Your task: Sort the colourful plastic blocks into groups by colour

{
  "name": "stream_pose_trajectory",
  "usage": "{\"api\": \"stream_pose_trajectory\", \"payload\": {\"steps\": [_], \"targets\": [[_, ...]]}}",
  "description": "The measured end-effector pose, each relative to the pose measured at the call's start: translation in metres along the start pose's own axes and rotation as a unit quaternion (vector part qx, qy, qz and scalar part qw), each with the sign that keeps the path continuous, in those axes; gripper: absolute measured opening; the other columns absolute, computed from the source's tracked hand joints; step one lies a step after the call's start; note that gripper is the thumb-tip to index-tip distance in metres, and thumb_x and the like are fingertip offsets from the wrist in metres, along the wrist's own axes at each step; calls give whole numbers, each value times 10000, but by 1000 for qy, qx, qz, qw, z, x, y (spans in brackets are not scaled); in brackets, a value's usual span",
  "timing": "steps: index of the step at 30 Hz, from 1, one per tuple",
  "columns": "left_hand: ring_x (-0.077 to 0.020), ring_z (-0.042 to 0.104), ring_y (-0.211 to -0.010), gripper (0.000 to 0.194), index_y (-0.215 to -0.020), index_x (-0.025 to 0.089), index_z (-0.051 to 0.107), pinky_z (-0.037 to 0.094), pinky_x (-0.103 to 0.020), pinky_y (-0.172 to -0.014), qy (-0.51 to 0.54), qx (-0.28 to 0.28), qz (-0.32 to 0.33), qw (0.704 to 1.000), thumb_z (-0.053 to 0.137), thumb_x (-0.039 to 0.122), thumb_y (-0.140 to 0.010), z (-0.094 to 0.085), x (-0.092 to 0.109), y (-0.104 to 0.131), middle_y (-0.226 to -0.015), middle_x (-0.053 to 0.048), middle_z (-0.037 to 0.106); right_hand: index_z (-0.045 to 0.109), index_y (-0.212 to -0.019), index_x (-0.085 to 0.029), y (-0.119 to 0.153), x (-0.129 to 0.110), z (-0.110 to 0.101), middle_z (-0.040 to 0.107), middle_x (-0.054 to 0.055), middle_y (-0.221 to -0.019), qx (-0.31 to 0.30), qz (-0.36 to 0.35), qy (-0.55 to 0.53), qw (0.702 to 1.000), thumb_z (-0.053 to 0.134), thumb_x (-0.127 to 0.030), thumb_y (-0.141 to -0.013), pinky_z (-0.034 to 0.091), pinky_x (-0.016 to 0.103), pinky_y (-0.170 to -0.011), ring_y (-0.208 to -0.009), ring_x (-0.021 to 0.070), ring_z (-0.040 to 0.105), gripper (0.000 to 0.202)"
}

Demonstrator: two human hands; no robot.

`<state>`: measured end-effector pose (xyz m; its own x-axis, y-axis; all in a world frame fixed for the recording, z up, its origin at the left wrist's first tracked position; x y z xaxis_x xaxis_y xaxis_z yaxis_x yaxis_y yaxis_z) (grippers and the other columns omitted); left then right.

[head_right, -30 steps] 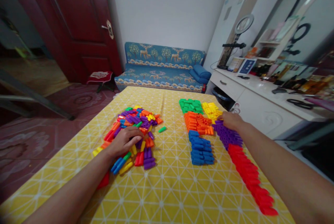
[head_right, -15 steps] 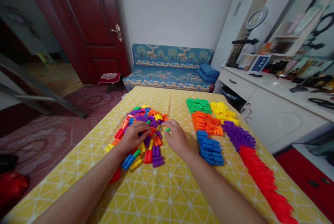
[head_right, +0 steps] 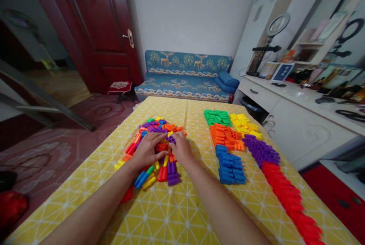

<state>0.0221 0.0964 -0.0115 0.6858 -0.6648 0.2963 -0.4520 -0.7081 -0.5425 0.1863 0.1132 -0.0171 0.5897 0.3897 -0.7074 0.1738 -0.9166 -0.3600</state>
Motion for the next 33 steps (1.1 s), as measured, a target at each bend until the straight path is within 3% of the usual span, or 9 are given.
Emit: {"api": "stream_pose_trajectory", "payload": {"steps": [5, 8, 10, 14, 17, 19, 23, 26, 33], "targets": [[-299, 570, -1131, 518, -1255, 205, 597, 406, -484, -991, 10, 1, 7, 1000, 684, 421, -792, -1, -1, 0, -1229, -128, 638, 556, -997, -199, 24, 11, -14, 678, 19, -817, -9, 145, -265, 953, 572, -325, -804, 489, 272, -541, -600, 146, 618, 231], [-279, 576, -1114, 427, -1216, 201, 620, 424, -464, -977, 30, 6, 24, 999, 655, 379, -829, -1, 1, 0, -1202, -123, 649, 524, -990, -194, 42, 18, -15, 690, 23, -788, 8, 174, -294, 940, 588, -382, -798, 432, 232, -471, -540, 135, 603, 276], [-267, 577, -1108, 374, -1186, 200, 636, 425, -455, -981, 44, 9, 46, 998, 636, 365, -850, -2, 3, 0, -1179, -117, 659, 522, -974, -194, 51, 20, -13, 685, 24, -755, 22, 181, -265, 947, 554, -413, -827, 414, 229, -461, -516, 135, 590, 266], [-265, 570, -1121, 407, -1218, 207, 616, 383, -477, -1037, 54, 12, 88, 995, 631, 396, -858, -6, 11, 1, -1170, -110, 666, 592, -972, -187, 59, 8, -15, 702, 59, -792, 34, 115, -35, 992, 524, -402, -875, 447, 258, -600, -670, 176, 648, 245], [-270, 580, -1114, 495, -1269, 208, 582, 355, -496, -1061, 53, 3, 110, 993, 648, 442, -838, -7, 15, 1, -1158, -111, 674, 632, -1006, -200, 61, -10, -13, 719, 80, -865, -18, 57, 151, 987, 550, -377, -878, 427, 265, -667, -789, 207, 669, 233], [-252, 608, -1058, 407, -1198, 214, 629, 349, -497, -1069, 59, -11, 129, 990, 644, 422, -848, -5, 16, 2, -1072, -91, 704, 636, -1018, -209, 64, -18, -9, 720, 76, -867, -44, 48, 198, 978, 551, -360, -880, 423, 265, -673, -791, 209, 671, 221], [-224, 631, -957, 235, -1085, 211, 687, 430, -458, -993, 73, -10, 152, 986, 605, 308, -888, -2, 15, 3, -921, -73, 723, 627, -1105, -210, 68, -20, -4, 708, 76, -952, -30, 35, 147, 988, 595, -418, -854, 457, 285, -737, -857, 218, 662, 328], [-228, 620, -982, 284, -1172, 216, 664, 484, -414, -902, 69, 16, 145, 987, 570, 239, -905, 0, 12, 3, -948, -91, 718, 602, -1213, -200, 68, -16, -5, 658, 90, -1103, 4, -8, 39, 999, 548, -455, -892, 474, 296, -837, -997, 212, 626, 414], [-202, 620, -942, 343, -1235, 227, 622, 504, -351, -840, 69, 32, 147, 986, 579, 186, -897, 0, 11, 5, -961, -77, 708, 636, -1118, -219, 63, -9, -9, 630, 70, -1140, 55, -54, -105, 991, 636, -353, -851, 463, 311, -949, -1082, 193, 586, 299]]}}
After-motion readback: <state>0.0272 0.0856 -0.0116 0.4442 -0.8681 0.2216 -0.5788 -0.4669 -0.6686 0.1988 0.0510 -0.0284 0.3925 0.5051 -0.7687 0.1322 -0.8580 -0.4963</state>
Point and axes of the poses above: each hand's wrist, its own y-axis away from the middle knuckle, its own z-axis out of the palm, x = y × z, the point moved 3 cm from there along -y, towards the middle knuckle
